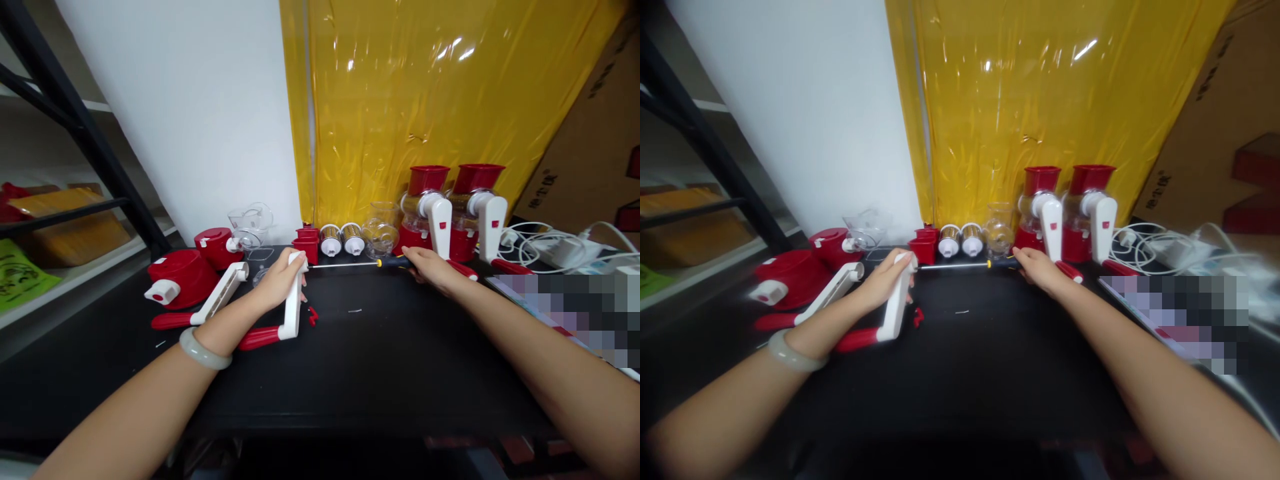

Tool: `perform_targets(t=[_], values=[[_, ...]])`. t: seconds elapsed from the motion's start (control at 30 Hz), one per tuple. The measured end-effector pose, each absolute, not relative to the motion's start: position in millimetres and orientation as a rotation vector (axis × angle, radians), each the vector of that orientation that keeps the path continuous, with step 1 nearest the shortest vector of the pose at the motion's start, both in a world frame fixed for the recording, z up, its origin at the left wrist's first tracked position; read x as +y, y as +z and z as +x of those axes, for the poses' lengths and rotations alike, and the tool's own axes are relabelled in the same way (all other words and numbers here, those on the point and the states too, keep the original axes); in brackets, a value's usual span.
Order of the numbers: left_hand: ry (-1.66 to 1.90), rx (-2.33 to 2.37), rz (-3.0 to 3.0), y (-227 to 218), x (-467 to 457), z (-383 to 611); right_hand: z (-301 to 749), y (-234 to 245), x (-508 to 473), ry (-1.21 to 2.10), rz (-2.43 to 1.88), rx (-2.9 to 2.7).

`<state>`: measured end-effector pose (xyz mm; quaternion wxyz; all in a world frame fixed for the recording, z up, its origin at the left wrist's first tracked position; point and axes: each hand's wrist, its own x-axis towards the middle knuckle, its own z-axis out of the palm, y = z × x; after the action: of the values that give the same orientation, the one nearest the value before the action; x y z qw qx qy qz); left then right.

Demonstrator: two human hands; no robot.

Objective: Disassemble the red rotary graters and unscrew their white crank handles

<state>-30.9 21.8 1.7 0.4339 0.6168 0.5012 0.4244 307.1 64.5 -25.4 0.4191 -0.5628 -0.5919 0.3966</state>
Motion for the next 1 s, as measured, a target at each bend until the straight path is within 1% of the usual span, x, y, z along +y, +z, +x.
perform_targets(t=[0.17,0.37,0.53,0.63,0.8,0.9,1.0], values=[[1.030,1.262,1.467,0,23,-30,303,-24,63,0.938,-1.181,-1.458],[0.997,1.306,1.434,8,17,-26,305,-16,57,1.094,-0.929,-1.330],[0.976,1.305,1.406,8,17,-26,307,-13,55,1.141,-0.888,-1.337],[0.970,1.307,1.460,3,19,-28,305,-12,56,1.075,-1.020,-1.355],[0.994,1.284,1.621,5,13,-27,305,-13,58,0.805,-1.479,-1.479],[1.000,1.270,1.733,13,3,-23,306,-12,59,0.796,-1.679,-1.441],[1.001,1.244,1.811,19,-3,-21,307,-11,61,0.817,-1.776,-1.386]])
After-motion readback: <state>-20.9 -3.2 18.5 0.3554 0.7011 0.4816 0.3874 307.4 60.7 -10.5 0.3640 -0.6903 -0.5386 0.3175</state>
